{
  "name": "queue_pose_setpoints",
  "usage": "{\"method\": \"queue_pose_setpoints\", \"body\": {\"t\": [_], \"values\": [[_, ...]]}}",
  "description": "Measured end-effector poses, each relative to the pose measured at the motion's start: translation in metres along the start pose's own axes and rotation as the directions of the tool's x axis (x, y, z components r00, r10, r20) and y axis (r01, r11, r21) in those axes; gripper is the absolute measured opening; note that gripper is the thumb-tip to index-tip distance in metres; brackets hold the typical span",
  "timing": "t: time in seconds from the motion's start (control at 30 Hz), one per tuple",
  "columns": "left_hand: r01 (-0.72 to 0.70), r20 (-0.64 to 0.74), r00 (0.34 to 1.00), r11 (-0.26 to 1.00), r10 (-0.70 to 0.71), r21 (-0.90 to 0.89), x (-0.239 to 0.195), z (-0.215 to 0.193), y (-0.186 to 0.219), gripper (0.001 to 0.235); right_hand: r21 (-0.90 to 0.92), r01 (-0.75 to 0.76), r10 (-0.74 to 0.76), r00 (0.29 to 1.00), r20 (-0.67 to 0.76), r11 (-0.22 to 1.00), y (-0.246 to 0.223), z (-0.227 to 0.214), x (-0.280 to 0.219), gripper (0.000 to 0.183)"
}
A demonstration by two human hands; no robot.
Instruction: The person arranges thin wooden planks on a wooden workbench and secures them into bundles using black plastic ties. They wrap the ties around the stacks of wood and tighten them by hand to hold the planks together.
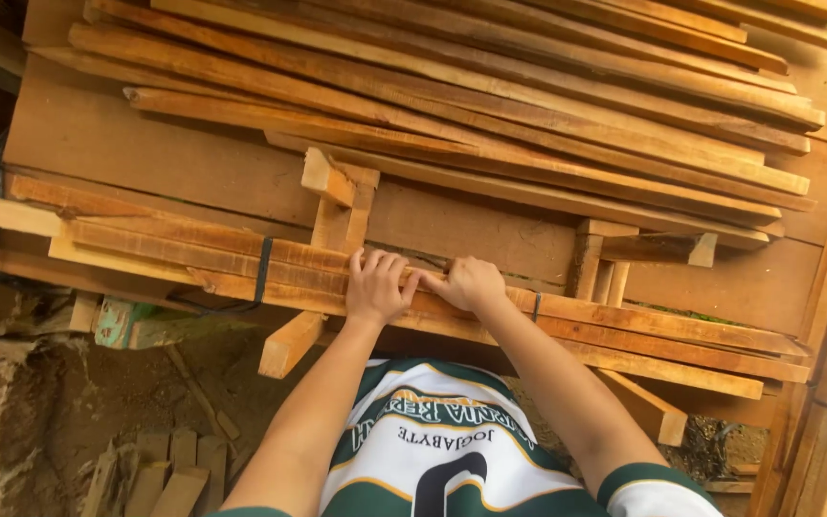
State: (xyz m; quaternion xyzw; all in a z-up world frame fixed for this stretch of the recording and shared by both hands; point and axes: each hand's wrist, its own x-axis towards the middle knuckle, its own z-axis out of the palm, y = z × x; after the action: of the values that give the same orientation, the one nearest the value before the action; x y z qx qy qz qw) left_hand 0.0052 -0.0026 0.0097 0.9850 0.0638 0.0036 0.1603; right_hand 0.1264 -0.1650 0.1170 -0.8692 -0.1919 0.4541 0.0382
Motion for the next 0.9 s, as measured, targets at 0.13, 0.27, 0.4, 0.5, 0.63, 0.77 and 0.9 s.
{"method": "queue_pose_setpoints", "body": {"t": [0.13, 0.27, 0.4, 0.5, 0.63, 0.77, 0.9], "values": [[0.005, 0.026, 1.000, 1.000, -0.006, 0.027, 0.002, 0.003, -0.004, 0.040, 0.011, 0.019, -0.019, 0.999, 0.050, 1.000, 0.008, 0.003, 0.010, 0.090], [-0.001, -0.011, 1.000, 1.000, 0.001, 0.001, -0.004, 0.005, -0.006, 0.038, 0.043, 0.050, -0.052, 0.998, 0.035, 0.998, 0.008, 0.005, 0.004, 0.090], [-0.094, -0.179, 0.981, 0.990, 0.074, -0.108, -0.009, -0.010, -0.004, 0.024, 0.072, 0.077, -0.086, 0.988, 0.129, 0.994, 0.024, 0.008, 0.012, 0.095], [-0.038, -0.251, 0.961, 0.848, -0.113, -0.529, -0.022, -0.071, 0.029, 0.017, 0.139, 0.007, -0.043, 0.966, 0.256, 0.990, 0.071, 0.033, 0.044, 0.116], [0.280, -0.051, 0.912, 0.710, -0.407, -0.646, -0.078, -0.065, 0.035, 0.048, 0.207, 0.012, -0.075, 0.952, 0.297, 0.978, 0.077, 0.020, 0.035, 0.111], [0.848, 0.847, 0.400, -0.208, -0.351, -0.487, -0.097, -0.054, 0.036, 0.065, 0.234, 0.023, -0.112, 0.922, 0.372, 0.972, 0.067, 0.006, 0.030, 0.110], [0.591, 0.899, 0.428, -0.725, -0.091, -0.354, -0.042, -0.107, 0.081, 0.113, 0.226, 0.009, -0.092, 0.929, 0.358, 0.974, 0.062, 0.008, 0.021, 0.110]]}}
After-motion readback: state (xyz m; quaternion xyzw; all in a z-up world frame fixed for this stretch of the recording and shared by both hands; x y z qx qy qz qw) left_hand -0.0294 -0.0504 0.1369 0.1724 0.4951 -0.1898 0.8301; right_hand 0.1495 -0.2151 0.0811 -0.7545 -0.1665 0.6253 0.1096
